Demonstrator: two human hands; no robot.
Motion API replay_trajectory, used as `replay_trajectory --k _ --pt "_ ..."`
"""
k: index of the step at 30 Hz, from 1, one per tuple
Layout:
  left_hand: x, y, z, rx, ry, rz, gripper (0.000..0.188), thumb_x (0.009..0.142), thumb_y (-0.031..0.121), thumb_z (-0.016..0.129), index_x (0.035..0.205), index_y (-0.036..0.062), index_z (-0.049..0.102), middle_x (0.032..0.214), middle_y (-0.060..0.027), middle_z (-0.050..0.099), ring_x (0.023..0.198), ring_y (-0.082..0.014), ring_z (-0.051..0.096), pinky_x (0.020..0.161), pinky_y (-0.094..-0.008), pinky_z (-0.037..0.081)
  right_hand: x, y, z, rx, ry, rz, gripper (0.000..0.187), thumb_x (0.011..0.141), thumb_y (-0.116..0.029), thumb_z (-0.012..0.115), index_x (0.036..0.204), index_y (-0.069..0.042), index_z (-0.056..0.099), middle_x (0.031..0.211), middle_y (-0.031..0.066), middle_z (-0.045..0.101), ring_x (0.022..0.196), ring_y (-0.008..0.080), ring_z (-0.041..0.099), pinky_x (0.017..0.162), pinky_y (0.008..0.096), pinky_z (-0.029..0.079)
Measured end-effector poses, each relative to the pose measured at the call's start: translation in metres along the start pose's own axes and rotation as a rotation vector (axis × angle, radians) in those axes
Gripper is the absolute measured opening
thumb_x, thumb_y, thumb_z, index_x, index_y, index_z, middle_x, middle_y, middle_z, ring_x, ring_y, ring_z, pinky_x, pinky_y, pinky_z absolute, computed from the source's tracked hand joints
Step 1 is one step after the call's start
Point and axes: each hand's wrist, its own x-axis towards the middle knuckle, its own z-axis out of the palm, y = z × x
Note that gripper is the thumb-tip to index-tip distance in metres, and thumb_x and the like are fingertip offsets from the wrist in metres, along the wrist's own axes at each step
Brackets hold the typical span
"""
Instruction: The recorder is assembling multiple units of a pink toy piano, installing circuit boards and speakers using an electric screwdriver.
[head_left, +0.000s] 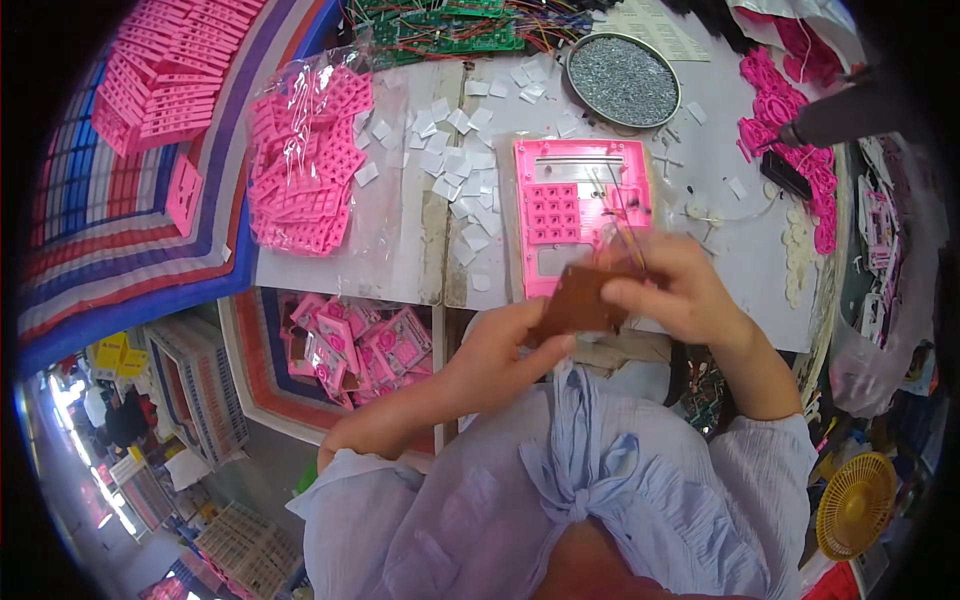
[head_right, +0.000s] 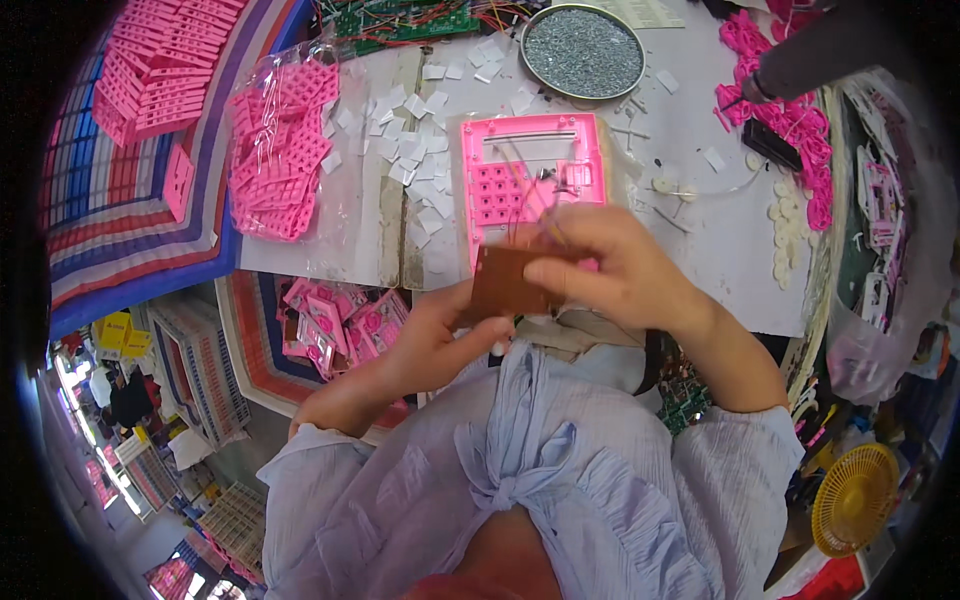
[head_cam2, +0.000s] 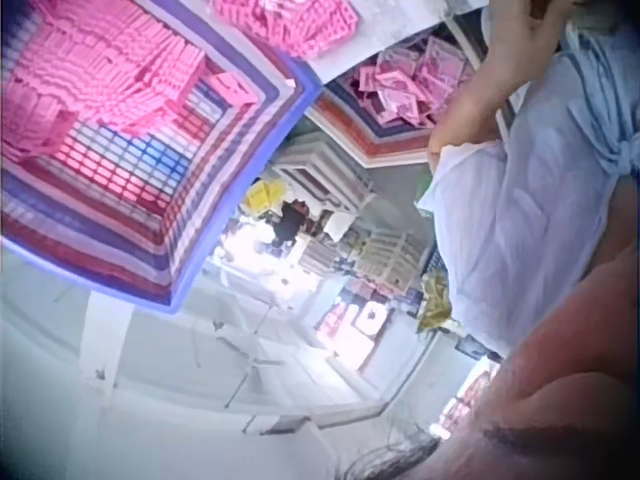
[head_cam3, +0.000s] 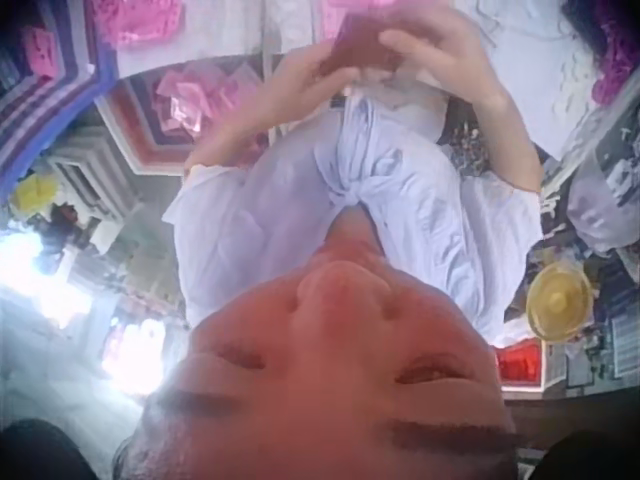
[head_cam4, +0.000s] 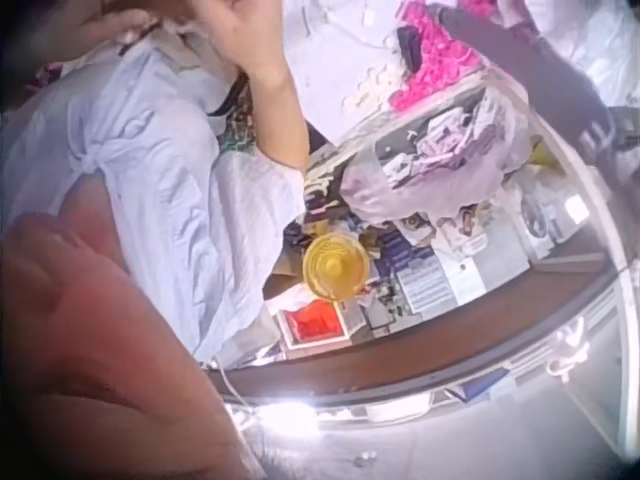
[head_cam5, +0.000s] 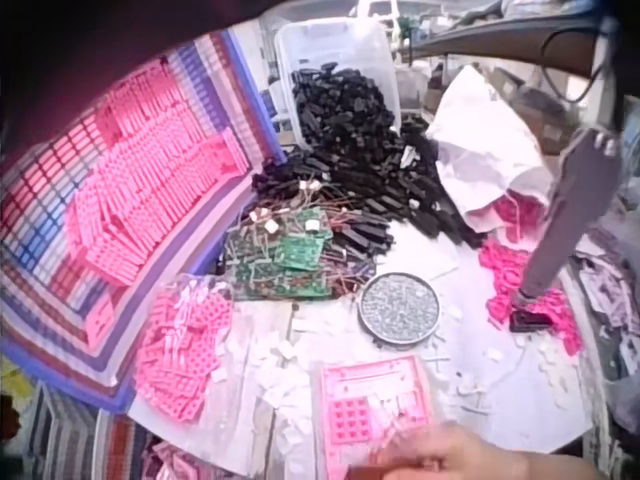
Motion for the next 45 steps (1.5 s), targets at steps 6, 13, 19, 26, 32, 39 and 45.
replay_trajectory --k 6,13,19,26,32,39,45 --pt "-0.001 -0.029 0.008 -0.462 0.044 -0.058 0.046 0.102 0.002 0.055 0.146 -0.0022 0.041 0.127 -0.0114 0.062 0.123 -0.0171 0.058 0.1 -0.0324 0.051 0.05 0.027 -0.009 0.048 0.084 0.08 0.03 0.095 -0.011 0.065 0.122 0.002 0.066 0.103 0.0045 0.071 0.09 0.0102 0.065 0.078 0.0278 0.055" --pt "-0.013 0.003 -0.01 0.107 0.115 -0.022 0.037 0.096 0.007 0.064 0.132 -0.0001 0.058 0.115 -0.0114 0.069 0.105 -0.0161 0.067 0.089 -0.0301 0.054 0.076 0.026 -0.007 -0.179 0.009 0.111 0.028 0.094 -0.005 0.064 0.121 0.003 0.065 0.101 0.0072 0.071 0.088 0.011 0.066 0.078 0.0297 0.056" --pt "0.005 0.011 -0.032 0.737 0.415 0.294 0.022 0.088 0.008 0.072 0.108 0.0017 0.066 0.089 -0.0092 0.067 0.076 -0.0185 0.066 0.066 -0.0315 0.051 0.081 0.025 -0.002 -0.522 0.131 -0.059 0.025 0.088 -0.01 0.067 0.11 0.002 0.066 0.095 0.0187 0.07 0.088 0.0339 0.067 0.077 0.0424 0.053" --pt "0.034 0.004 -0.048 0.84 0.577 0.526 0.025 0.082 0.003 0.074 0.104 0.0019 0.063 0.083 -0.0094 0.064 0.068 -0.0209 0.06 0.062 -0.0329 0.05 0.087 0.021 -0.005 -0.638 0.099 -0.112 0.022 0.087 -0.011 0.069 0.103 0.003 0.066 0.092 0.0209 0.069 0.086 0.0397 0.066 0.076 0.0445 0.051" --pt "0.035 0.002 -0.052 0.796 0.595 0.44 0.029 0.081 0.003 0.074 0.108 0.002 0.063 0.089 -0.0097 0.065 0.074 -0.0224 0.062 0.067 -0.0339 0.051 0.088 0.034 -0.002 -0.648 0.093 -0.158 0.023 0.086 -0.015 0.07 0.101 0.001 0.062 0.091 0.0201 0.068 0.09 0.0415 0.065 0.08 0.0496 0.051" --pt "0.043 0.009 -0.047 1.304 0.292 0.545 0.046 0.076 0.022 0.079 0.118 0.0081 0.066 0.127 -0.0059 0.065 0.128 -0.0226 0.056 0.107 -0.0475 0.038 0.078 0.011 0.011 -0.99 0.412 -0.301 0.031 0.085 -0.019 0.072 0.111 -0.003 0.064 0.116 0.0155 0.065 0.114 0.0339 0.058 0.089 0.0439 0.051" --pt "0.048 0.014 -0.048 1.331 0.257 0.551 0.049 0.075 0.026 0.079 0.119 0.0083 0.067 0.125 -0.0047 0.066 0.126 -0.0201 0.057 0.104 -0.0465 0.038 0.028 0.027 0.03 -1.058 0.098 -0.307 0.047 0.086 -0.027 0.07 0.124 0.0 0.063 0.131 0.0174 0.061 0.125 0.0329 0.054 0.106 0.048 0.042"
